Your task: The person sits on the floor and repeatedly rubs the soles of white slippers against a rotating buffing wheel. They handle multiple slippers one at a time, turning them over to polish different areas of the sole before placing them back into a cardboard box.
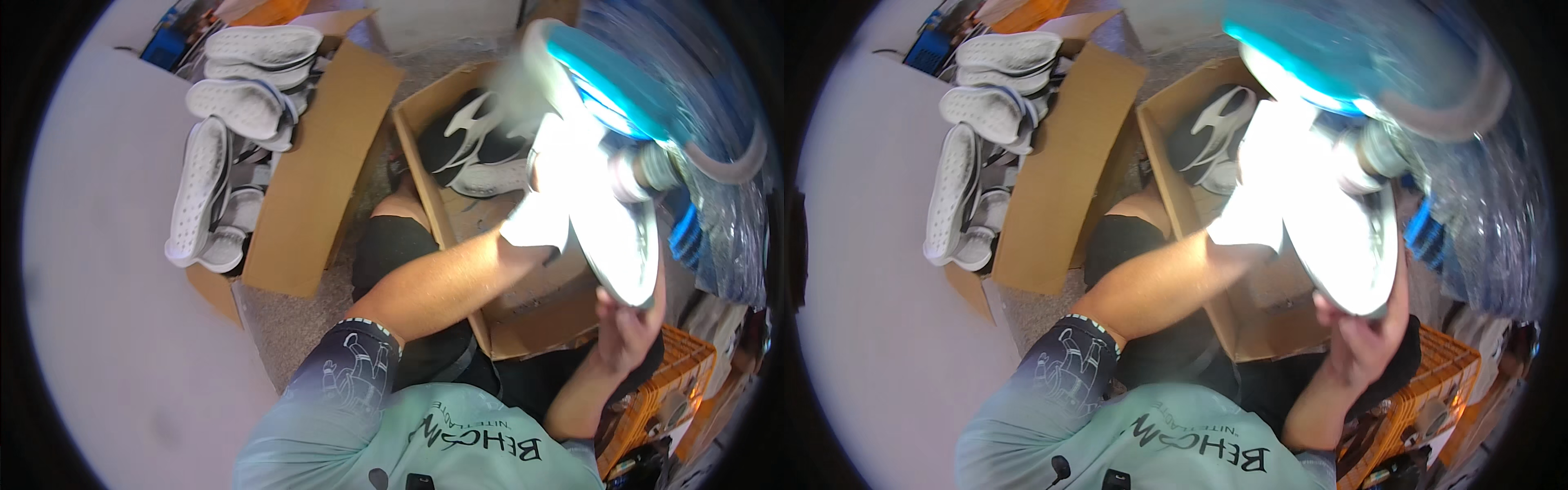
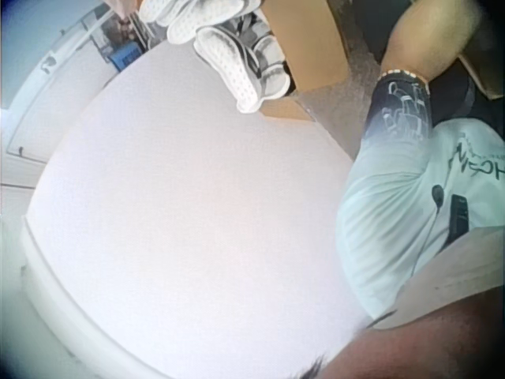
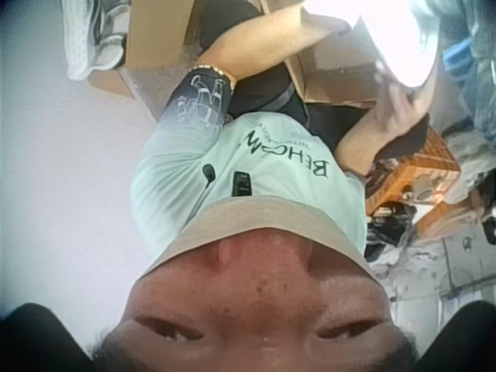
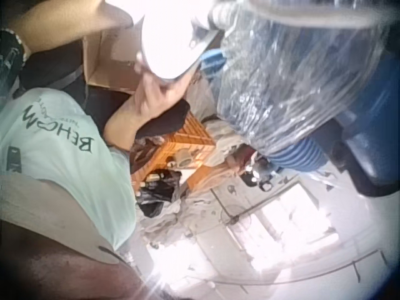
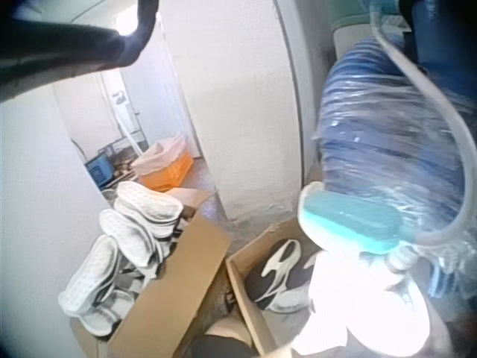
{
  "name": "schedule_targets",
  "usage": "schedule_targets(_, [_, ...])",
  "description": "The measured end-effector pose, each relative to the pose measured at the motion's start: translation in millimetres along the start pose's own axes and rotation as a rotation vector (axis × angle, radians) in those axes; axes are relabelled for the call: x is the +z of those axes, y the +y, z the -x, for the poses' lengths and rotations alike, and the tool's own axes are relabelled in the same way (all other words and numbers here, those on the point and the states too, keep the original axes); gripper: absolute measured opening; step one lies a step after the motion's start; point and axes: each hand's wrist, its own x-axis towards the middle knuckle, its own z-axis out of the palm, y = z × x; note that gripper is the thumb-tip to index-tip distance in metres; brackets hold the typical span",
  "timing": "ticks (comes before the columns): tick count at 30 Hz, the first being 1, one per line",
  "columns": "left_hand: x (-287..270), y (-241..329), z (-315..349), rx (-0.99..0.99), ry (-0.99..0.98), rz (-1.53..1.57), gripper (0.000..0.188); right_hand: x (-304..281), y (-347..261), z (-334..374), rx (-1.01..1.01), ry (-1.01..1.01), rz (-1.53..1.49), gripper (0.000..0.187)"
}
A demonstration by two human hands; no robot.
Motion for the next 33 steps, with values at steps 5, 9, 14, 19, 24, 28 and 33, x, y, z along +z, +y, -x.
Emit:
schedule_targets(5, [-30.5,1.6,32.6,-0.139,-0.088,-0.012,0.030,20.1,-2.7,38.5,0.253,0.265,0.026,0.099])
schedule_targets(9, [-49.2,9.6,26.8,-0.610,0.380,0.322,0.062,31.7,7.4,75.7,0.245,0.253,0.232,0.089])
schedule_targets(14, [-70.3,15.0,5.7,-0.742,0.378,0.583,0.067,18.7,-20.8,114.4,0.420,0.148,0.161,0.096])
schedule_targets(19, [-81.9,7.7,5.5,-0.718,0.359,0.628,0.059,3.9,-24.3,118.8,0.394,0.180,0.142,0.100])
schedule_targets(24, [-99.5,8.0,-4.3,-0.695,0.196,0.768,0.050,-12.9,-5.9,108.2,0.374,0.221,0.021,0.102])
schedule_targets(28, [-97.0,7.4,-1.0,-0.568,0.328,0.388,0.045,-8.9,21.8,76.0,0.415,0.164,-0.083,0.089])
schedule_targets(33, [-82.7,37.4,37.6,-0.350,-0.007,-0.374,0.033,23.1,66.6,30.7,0.375,0.055,-0.164,0.085])
